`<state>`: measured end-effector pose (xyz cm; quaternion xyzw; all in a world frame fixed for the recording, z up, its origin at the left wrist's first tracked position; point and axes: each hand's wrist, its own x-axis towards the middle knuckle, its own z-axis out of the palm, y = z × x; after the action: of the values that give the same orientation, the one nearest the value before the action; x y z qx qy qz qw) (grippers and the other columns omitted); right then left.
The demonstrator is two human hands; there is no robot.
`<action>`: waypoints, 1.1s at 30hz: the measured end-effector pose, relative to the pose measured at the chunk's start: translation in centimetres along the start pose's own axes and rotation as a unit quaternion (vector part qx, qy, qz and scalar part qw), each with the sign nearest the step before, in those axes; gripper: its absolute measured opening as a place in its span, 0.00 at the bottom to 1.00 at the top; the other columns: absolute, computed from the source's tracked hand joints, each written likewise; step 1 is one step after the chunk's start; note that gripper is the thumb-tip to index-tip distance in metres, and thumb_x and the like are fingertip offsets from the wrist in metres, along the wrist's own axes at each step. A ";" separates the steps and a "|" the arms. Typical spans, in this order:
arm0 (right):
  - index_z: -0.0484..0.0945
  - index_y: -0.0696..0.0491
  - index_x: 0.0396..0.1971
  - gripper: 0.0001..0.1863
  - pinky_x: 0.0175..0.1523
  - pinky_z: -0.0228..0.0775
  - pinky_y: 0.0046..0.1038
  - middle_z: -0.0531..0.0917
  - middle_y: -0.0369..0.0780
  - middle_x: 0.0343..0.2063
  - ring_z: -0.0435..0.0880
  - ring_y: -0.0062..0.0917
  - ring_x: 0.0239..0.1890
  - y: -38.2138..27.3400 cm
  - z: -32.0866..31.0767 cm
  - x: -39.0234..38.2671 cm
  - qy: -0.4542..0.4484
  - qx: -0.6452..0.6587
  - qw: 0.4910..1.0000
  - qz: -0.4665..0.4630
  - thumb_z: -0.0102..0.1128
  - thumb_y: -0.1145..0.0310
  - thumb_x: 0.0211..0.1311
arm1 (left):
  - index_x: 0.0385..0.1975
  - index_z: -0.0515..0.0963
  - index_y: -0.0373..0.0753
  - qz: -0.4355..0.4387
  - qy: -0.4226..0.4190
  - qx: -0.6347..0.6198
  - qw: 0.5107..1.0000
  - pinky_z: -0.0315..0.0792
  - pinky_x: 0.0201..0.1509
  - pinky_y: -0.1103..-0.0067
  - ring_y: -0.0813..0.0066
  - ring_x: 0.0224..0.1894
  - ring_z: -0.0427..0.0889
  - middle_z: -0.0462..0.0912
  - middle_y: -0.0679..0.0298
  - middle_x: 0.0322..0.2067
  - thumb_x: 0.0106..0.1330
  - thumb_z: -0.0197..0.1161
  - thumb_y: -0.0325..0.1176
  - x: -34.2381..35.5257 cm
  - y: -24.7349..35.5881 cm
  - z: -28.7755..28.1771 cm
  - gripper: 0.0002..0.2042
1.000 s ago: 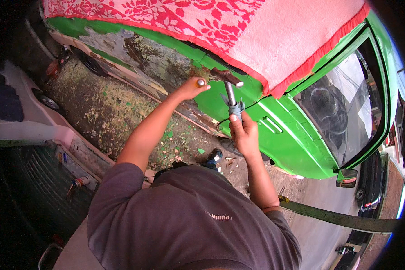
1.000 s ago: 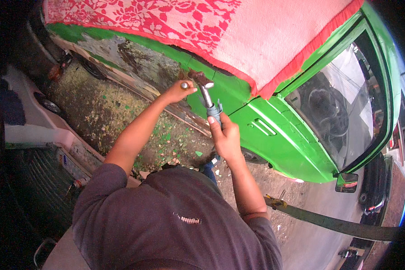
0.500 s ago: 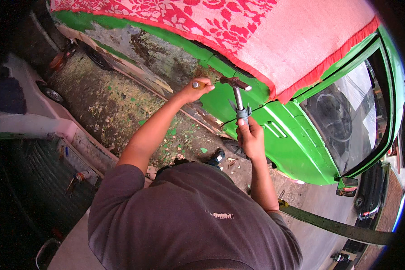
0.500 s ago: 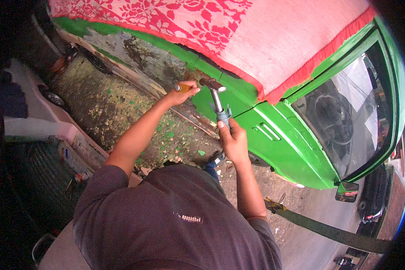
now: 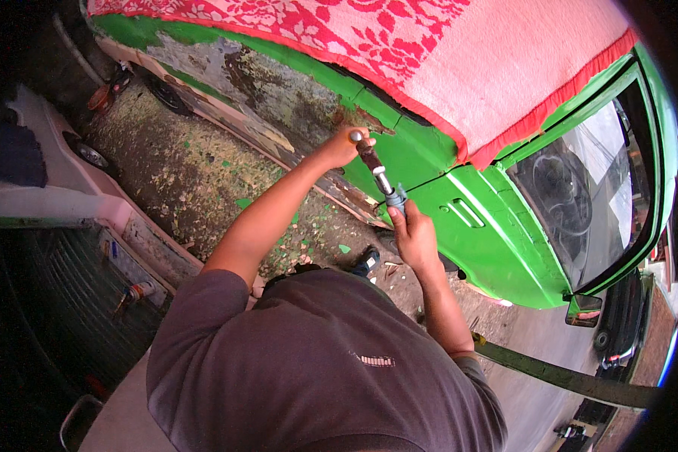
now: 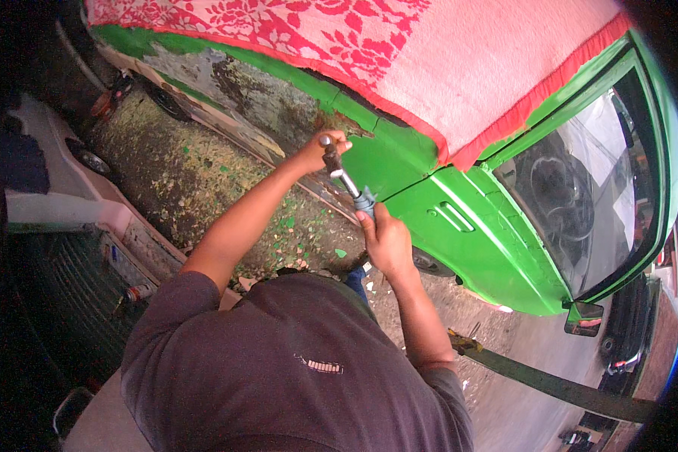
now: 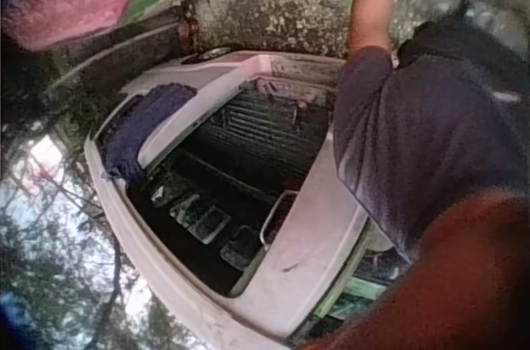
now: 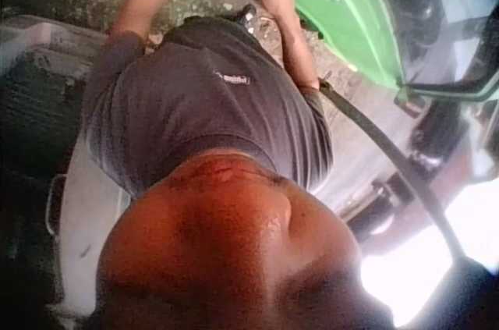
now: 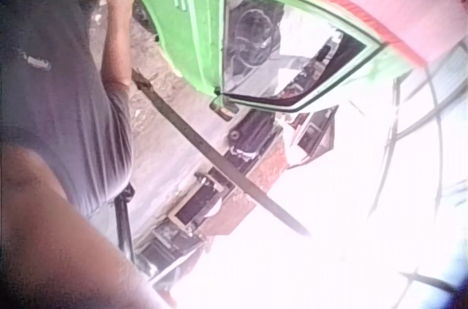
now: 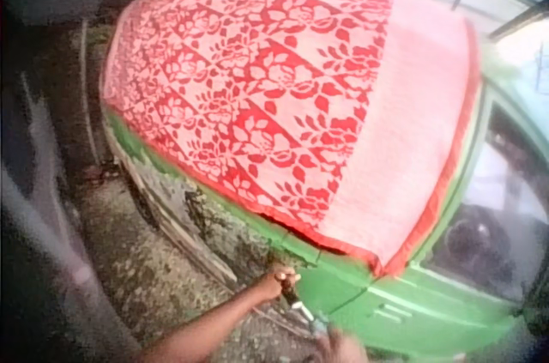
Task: The person uses a hammer and a small orange-handled tool to repeatedly tap and adjust the green car's side panel near the door. The person works along the panel edge, occasionally repositioning the tools while a red patterned cloth covers the upper area.
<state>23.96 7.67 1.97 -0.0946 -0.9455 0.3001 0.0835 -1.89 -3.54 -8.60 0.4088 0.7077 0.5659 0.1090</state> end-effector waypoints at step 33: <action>0.71 0.60 0.29 0.18 0.29 0.65 0.41 0.74 0.52 0.17 0.74 0.47 0.20 -1.0 -1.9 -0.3 0.053 0.048 0.997 0.034 0.58 0.59 0.68 | 0.38 0.77 0.37 -0.036 -0.012 0.045 0.998 0.73 0.40 0.68 0.60 0.36 0.84 0.83 0.52 0.30 0.65 0.63 0.41 0.8 1.8 1.1 0.13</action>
<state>24.58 7.89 4.06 -0.1388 -0.9203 0.3427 0.1281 -0.91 -2.14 -7.17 0.3940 0.7454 0.5243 0.1193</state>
